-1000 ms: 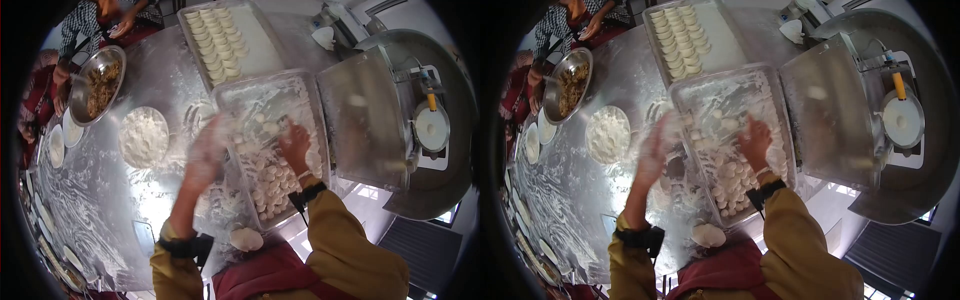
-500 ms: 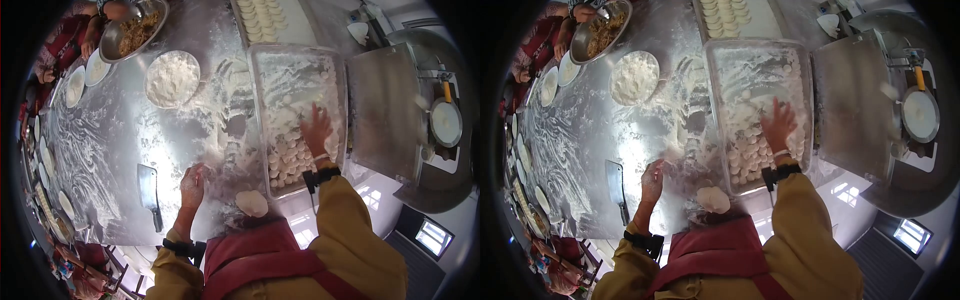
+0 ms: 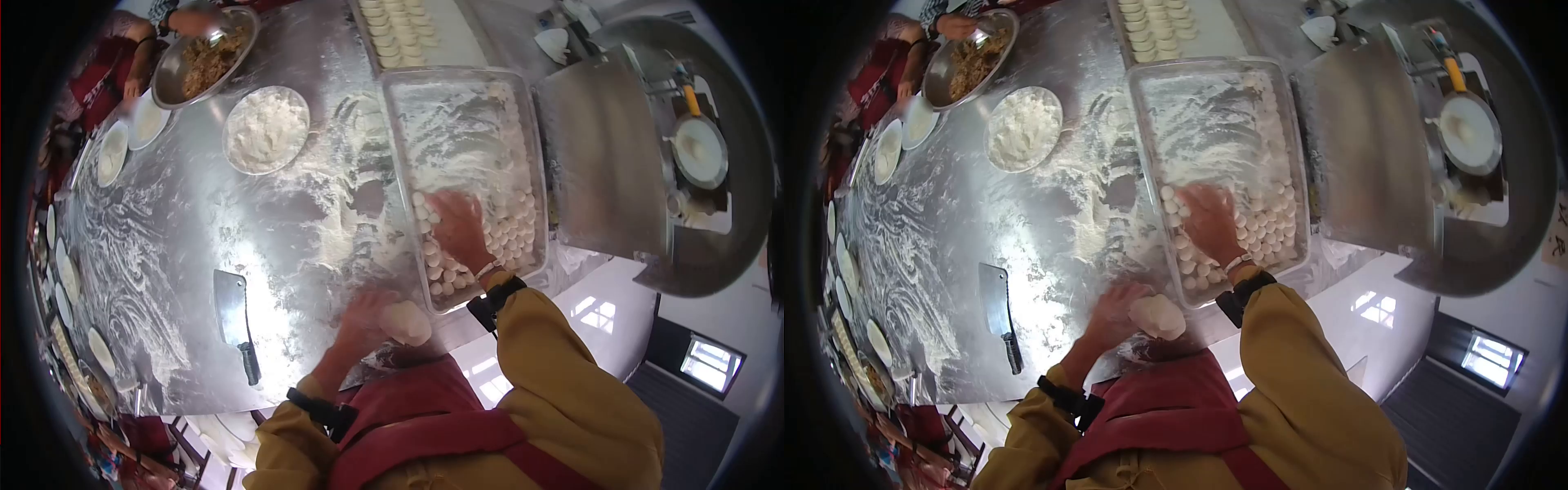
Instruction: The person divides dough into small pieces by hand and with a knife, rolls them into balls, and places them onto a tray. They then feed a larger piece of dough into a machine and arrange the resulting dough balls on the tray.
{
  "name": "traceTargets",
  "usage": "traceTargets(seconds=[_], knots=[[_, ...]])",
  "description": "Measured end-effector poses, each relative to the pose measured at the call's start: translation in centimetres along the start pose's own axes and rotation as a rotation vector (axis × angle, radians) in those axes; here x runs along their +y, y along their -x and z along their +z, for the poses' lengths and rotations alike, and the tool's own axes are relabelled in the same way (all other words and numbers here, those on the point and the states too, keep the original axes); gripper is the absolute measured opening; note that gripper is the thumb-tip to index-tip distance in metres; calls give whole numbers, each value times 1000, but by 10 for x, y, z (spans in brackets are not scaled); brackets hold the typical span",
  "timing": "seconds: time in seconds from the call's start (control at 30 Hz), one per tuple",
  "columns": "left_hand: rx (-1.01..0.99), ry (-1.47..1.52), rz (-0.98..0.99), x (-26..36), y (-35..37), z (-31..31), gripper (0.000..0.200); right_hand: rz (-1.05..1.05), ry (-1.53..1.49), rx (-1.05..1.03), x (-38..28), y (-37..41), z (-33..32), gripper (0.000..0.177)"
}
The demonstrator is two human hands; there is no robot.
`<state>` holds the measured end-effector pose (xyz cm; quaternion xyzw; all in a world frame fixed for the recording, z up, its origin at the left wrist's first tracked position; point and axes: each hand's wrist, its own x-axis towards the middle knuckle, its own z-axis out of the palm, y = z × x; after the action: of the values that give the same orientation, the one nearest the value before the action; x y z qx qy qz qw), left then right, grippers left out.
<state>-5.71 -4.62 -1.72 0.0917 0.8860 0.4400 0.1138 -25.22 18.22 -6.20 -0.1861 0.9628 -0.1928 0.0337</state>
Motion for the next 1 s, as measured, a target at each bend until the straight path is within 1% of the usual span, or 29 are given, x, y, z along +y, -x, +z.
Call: traceTargets(seconds=[0.03,0.07,0.17,0.2,0.23,0.27,0.3,0.37,0.4,0.47,0.5,0.57,0.6,0.63,0.7,0.73,0.77,0.8,0.83,0.87,0.9,0.97,1.0], knots=[[-50,-22,14,13,-4,4,58,-8,-106,-39,4,4,-8,51],[-99,-41,28,22,-5,8,63,240,-11,-9,19,11,-12,47],[-129,-226,151,23,-1,34,70,190,80,181,27,45,-2,52],[-124,-193,131,18,0,44,69,-9,73,105,2,54,-7,58],[-121,-162,108,8,2,54,69,-79,254,-233,-20,69,-21,62],[-120,-133,82,2,8,58,69,-127,235,-284,-20,78,-23,62],[-56,-110,67,-3,18,53,65,-175,213,-334,-16,84,-25,62],[73,-70,37,-13,34,34,59,243,152,-42,23,87,-17,64],[90,-120,-78,-15,38,25,63,455,115,101,44,88,-12,64],[124,-223,-311,-15,45,13,72,679,80,155,84,66,-5,68],[116,-237,-283,-12,46,12,75,791,64,179,93,62,-3,71],[114,-267,-236,-3,42,13,83,559,244,129,62,61,17,73],[48,-244,-260,5,38,13,79,436,326,108,44,60,22,74],[85,-291,-128,2,39,21,75,301,316,-7,29,67,13,73],[162,-426,101,-22,48,41,67,-18,262,-225,4,94,-8,71],[90,-328,65,-25,50,46,66,-84,159,-180,22,104,-9,67],[30,-240,15,-24,48,45,65,-131,183,-34,78,118,21,65],[114,-315,36,-17,50,41,63,-216,64,166,67,98,-6,64],[186,-386,61,-11,55,40,60,-89,132,280,113,96,8,62],[230,-280,15,-8,57,44,58,56,214,383,144,90,30,60],[276,-159,-10,-8,58,45,55,285,405,339,127,75,24,60],[139,-253,-125,-10,54,45,55,-61,867,346,100,42,50,61],[64,-279,-177,-7,49,49,55,-73,429,178,47,26,50,60]])
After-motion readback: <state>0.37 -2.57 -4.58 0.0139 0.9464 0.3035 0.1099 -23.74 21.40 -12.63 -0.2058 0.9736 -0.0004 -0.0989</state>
